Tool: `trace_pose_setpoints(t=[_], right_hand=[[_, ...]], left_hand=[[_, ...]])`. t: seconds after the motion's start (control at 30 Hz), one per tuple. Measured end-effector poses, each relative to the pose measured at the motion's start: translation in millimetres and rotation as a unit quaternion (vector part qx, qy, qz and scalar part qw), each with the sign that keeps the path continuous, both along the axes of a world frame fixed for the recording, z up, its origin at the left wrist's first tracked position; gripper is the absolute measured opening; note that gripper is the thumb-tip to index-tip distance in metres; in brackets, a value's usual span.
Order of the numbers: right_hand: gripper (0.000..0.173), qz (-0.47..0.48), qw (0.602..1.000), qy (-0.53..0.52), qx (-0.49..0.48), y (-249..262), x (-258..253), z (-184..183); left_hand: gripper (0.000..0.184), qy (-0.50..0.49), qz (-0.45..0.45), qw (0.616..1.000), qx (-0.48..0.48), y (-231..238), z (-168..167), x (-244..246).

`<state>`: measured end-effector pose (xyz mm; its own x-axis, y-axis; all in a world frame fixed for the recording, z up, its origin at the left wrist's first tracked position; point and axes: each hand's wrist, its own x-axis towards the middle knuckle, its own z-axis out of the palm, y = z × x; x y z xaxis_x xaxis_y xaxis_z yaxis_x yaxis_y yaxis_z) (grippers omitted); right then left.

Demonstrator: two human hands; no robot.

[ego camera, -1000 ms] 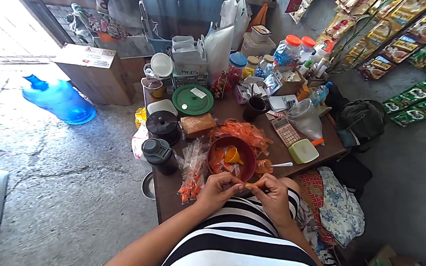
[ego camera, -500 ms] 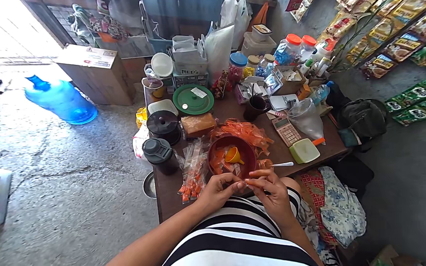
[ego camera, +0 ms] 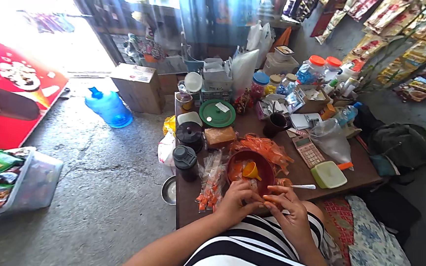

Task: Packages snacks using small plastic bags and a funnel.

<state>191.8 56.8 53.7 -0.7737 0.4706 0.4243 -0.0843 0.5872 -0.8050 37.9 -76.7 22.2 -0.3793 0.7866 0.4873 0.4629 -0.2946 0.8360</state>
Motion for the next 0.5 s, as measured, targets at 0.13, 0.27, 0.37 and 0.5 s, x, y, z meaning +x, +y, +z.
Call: trace_pose_setpoints(t=[0.13, 0.27, 0.37, 0.5], right_hand=[[0.028, 0.004, 1.0, 0.003, 0.002, 2.6, 1.3, -0.5], [0.013, 0.012, 1.0, 0.007, -0.017, 1.7, 5.3, 7.4], [0.016, 0.003, 1.0, 0.004, -0.002, 1.4, 5.2, 8.4], [0.027, -0.007, 1.0, -0.006, 0.028, 0.8, 4.1, 6.3]], left_hand=[[0.012, -0.075, -0.029, 0.997, 0.019, 0.4, 0.9, -1.1], [0.012, -0.108, -0.044, 0.993, 0.029, 0.2, 4.1, 1.2], [0.013, -0.105, -0.064, 0.992, 0.026, 3.2, 3.3, 3.0], [0.015, -0.083, -0.081, 0.993, 0.019, 7.3, -1.0, 4.8]])
